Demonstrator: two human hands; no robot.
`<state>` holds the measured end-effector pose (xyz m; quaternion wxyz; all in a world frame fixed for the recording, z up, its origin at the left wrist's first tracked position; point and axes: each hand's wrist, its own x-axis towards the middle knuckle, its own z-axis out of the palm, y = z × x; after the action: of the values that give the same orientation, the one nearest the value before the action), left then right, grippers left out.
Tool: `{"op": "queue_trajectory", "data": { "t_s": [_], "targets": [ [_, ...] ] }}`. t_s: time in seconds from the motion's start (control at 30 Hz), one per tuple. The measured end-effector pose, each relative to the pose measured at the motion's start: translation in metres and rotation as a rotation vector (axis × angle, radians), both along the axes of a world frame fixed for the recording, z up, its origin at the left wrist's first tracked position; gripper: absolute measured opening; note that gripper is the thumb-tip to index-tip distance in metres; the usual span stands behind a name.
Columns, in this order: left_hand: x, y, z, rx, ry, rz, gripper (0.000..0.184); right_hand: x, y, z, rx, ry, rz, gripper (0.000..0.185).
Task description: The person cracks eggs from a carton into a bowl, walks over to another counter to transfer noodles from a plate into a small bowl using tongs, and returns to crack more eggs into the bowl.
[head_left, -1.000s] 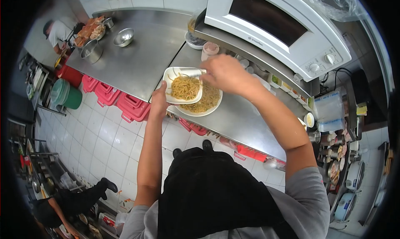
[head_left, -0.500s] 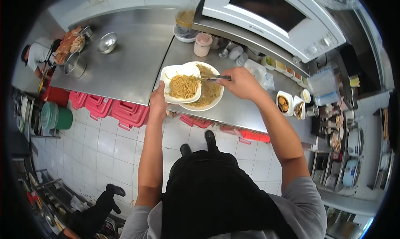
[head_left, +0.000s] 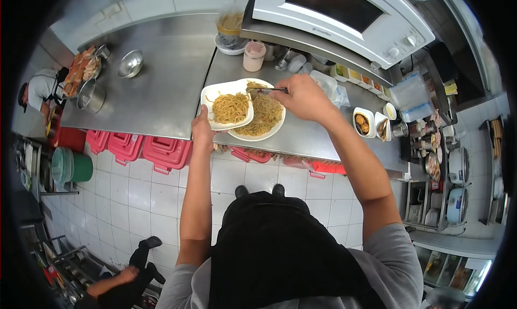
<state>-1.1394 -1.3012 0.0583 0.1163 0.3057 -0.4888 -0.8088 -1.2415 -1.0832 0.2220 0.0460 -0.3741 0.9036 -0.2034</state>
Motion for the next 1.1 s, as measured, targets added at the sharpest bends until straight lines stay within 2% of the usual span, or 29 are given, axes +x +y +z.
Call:
{"op": "queue_trajectory", "data": {
  "t_s": [0.1,0.2,0.27,0.37,0.53,0.7,0.8,0.87,1.0,1.07,1.1],
  "targets": [
    [0.000,0.000,-0.003,0.008,0.007,-0.007,0.054,0.003,-0.002,0.005,-0.021,0.007,-0.029,0.031],
    [-0.001,-0.002,-0.011,0.034,0.036,0.035,0.053,-0.011,0.005,-0.029,0.075,-0.066,-0.077,0.034],
    [-0.001,-0.004,-0.011,0.033,0.045,0.060,0.053,-0.021,0.011,-0.048,0.048,-0.314,-0.133,0.036],
    [-0.001,-0.009,-0.014,0.015,0.050,0.049,0.053,-0.028,0.014,-0.066,-0.057,-0.467,-0.117,0.033],
    [-0.004,-0.015,-0.024,-0.034,0.042,0.050,0.055,-0.035,0.014,-0.070,-0.043,-0.459,-0.083,0.031],
    [-0.005,-0.010,-0.023,-0.022,0.032,0.025,0.054,-0.032,0.005,-0.044,0.008,-0.477,-0.060,0.030],
    [-0.008,-0.012,-0.029,-0.004,0.027,0.026,0.054,-0.027,0.000,-0.030,-0.122,-0.465,-0.055,0.030],
    [-0.005,-0.008,-0.024,0.020,0.028,0.020,0.053,-0.013,-0.004,-0.007,-0.087,-0.260,0.003,0.033],
    [-0.004,-0.005,-0.015,0.043,0.014,0.022,0.052,0.010,-0.013,0.015,-0.037,-0.187,-0.003,0.036],
    [-0.001,-0.004,-0.011,0.047,0.011,0.026,0.052,0.012,-0.012,0.012,-0.204,0.080,0.078,0.039],
    [0.001,-0.004,-0.010,0.048,0.010,0.034,0.052,0.014,-0.011,0.011,-0.203,0.078,0.072,0.039]
  ]
}}
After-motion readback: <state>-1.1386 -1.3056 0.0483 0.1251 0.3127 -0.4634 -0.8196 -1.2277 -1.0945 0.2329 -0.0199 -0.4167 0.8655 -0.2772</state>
